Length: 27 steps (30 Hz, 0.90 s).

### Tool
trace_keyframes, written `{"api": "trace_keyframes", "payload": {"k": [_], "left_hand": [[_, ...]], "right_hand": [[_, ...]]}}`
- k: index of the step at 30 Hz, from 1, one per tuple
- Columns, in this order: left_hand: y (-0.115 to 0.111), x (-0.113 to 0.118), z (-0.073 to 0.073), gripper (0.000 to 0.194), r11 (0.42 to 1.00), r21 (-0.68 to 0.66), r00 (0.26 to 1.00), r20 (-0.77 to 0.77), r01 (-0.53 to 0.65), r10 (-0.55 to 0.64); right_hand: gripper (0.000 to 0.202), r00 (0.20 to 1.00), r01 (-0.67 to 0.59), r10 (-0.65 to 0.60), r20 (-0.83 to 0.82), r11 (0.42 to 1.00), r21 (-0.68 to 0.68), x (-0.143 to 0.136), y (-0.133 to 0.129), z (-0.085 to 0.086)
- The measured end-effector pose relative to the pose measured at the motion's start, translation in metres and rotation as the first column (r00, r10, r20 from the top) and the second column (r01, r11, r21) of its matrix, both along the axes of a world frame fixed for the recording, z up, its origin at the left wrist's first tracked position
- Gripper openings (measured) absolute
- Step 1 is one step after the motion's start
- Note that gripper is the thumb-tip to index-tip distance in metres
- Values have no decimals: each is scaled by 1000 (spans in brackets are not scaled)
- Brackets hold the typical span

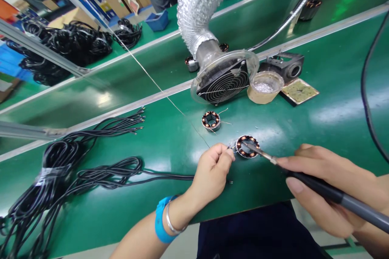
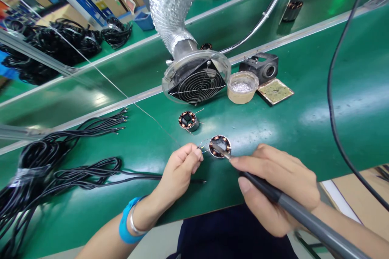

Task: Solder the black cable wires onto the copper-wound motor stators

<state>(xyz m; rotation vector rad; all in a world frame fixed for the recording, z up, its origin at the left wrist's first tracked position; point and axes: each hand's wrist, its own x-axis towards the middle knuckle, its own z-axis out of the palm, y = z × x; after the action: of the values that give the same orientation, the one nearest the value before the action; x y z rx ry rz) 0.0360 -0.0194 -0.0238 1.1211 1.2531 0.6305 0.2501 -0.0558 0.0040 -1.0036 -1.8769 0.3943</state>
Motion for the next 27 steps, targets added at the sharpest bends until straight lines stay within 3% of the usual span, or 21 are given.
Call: {"api": "trace_keyframes", "payload": {"k": [3, 6, 9, 11, 14, 17, 22, 27], "left_hand": [[0, -1, -1, 29, 1000, 0, 1000, -1, 2, -2], [0, -1, -1, 29, 1000, -7, 1000, -1, 5, -5], [1, -1, 0, 29, 1000, -12, 1000, 7, 4, -4], [0, 0, 1, 30, 1000, -16, 1000, 13, 1, -1], [1, 0, 2, 30, 1000, -18, 1000, 13, -3, 3], [1, 1, 1, 29, 1000, -10, 1000, 7, -4, 4], [2, 1, 2, 30, 1000, -23, 999, 30, -18, 19], [2, -1, 4, 32, 1000, 2, 998, 66, -11, 11]], "right_hand": [[28, 998, 50, -52, 39, 998, 29, 8, 4, 0], [26, 976, 177, -190, 105, 977, 121, 20, 17, -8], [22, 905, 375, -420, 72, 866, 331, 33, 38, -28], [20, 832, 473, -546, 98, 791, 389, 40, 52, -44], [25, 798, 511, -558, 227, 826, 238, 46, 63, -61], [30, 816, 543, -556, 158, 831, 122, 42, 60, -66], [21, 950, 310, -310, -25, 935, 174, 20, 49, -52], [16, 995, -99, 92, 47, 982, 162, -10, 56, -40]]}}
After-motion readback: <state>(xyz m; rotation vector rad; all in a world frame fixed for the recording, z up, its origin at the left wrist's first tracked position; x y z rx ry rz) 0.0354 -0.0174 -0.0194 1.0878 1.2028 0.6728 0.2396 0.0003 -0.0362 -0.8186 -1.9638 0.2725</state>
